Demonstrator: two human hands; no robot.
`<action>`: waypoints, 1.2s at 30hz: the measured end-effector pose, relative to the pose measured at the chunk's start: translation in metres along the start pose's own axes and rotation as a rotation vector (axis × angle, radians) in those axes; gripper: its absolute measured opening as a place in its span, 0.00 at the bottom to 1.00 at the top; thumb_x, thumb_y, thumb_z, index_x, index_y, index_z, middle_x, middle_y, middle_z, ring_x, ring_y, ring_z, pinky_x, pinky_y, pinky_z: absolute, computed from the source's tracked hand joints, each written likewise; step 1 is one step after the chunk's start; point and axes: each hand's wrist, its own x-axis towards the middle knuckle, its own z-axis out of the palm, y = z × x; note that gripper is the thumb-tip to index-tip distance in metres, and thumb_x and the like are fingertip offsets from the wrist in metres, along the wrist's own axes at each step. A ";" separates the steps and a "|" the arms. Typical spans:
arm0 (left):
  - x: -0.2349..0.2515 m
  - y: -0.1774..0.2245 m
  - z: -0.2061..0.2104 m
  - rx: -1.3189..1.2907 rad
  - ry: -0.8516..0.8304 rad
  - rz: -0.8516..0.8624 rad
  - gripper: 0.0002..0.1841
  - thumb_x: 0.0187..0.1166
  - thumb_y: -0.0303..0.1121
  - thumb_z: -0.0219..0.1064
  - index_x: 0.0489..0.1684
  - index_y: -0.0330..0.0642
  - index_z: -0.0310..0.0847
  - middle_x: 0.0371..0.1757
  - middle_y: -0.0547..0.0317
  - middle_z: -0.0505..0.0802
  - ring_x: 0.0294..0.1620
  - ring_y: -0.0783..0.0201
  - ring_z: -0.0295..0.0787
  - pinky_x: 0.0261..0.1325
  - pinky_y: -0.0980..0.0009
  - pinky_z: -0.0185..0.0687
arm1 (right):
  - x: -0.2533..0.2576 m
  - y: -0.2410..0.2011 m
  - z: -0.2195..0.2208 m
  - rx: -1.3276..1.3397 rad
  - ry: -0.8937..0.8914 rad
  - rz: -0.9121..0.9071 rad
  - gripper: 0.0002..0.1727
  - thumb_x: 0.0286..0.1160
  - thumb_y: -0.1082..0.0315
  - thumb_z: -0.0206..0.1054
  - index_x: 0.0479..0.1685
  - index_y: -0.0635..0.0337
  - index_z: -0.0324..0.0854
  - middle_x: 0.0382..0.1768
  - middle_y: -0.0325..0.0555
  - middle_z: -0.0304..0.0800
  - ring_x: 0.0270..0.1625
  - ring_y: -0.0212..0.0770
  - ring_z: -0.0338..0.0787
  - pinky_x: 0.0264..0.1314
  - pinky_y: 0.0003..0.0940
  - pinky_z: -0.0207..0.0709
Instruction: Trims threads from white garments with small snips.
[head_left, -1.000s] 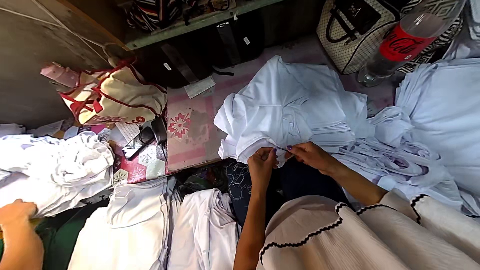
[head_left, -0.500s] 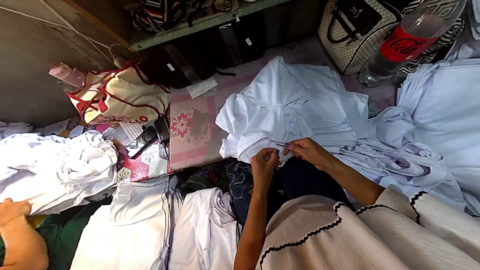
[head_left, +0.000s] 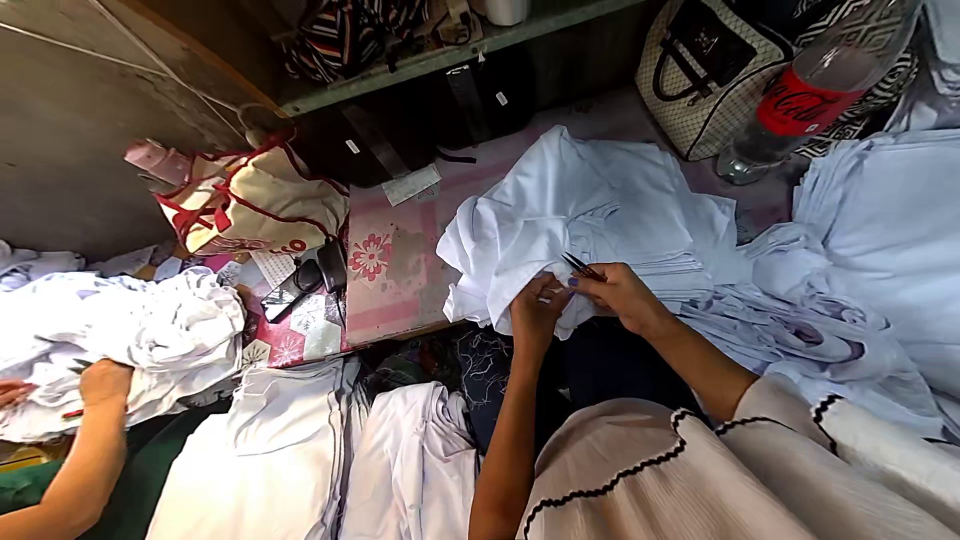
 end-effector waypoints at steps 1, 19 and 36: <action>-0.002 0.000 0.000 -0.019 -0.007 0.006 0.11 0.75 0.26 0.74 0.48 0.26 0.88 0.36 0.53 0.93 0.28 0.73 0.89 0.35 0.76 0.88 | -0.001 -0.003 -0.002 0.120 -0.046 0.062 0.06 0.81 0.69 0.68 0.39 0.62 0.84 0.18 0.27 0.74 0.16 0.19 0.64 0.20 0.16 0.59; -0.009 0.025 -0.008 -0.010 -0.010 -0.067 0.10 0.79 0.27 0.70 0.47 0.26 0.88 0.33 0.53 0.95 0.28 0.71 0.92 0.38 0.74 0.90 | -0.009 -0.002 -0.003 0.088 -0.063 0.035 0.06 0.82 0.68 0.67 0.38 0.61 0.84 0.19 0.27 0.75 0.17 0.19 0.66 0.21 0.16 0.60; -0.028 0.003 -0.012 -0.275 -0.064 -0.140 0.03 0.80 0.21 0.66 0.39 0.29 0.84 0.21 0.62 0.91 0.18 0.72 0.88 0.26 0.75 0.88 | -0.019 -0.004 -0.013 -0.017 -0.256 0.222 0.20 0.94 0.57 0.52 0.42 0.58 0.86 0.15 0.23 0.63 0.14 0.20 0.58 0.17 0.17 0.52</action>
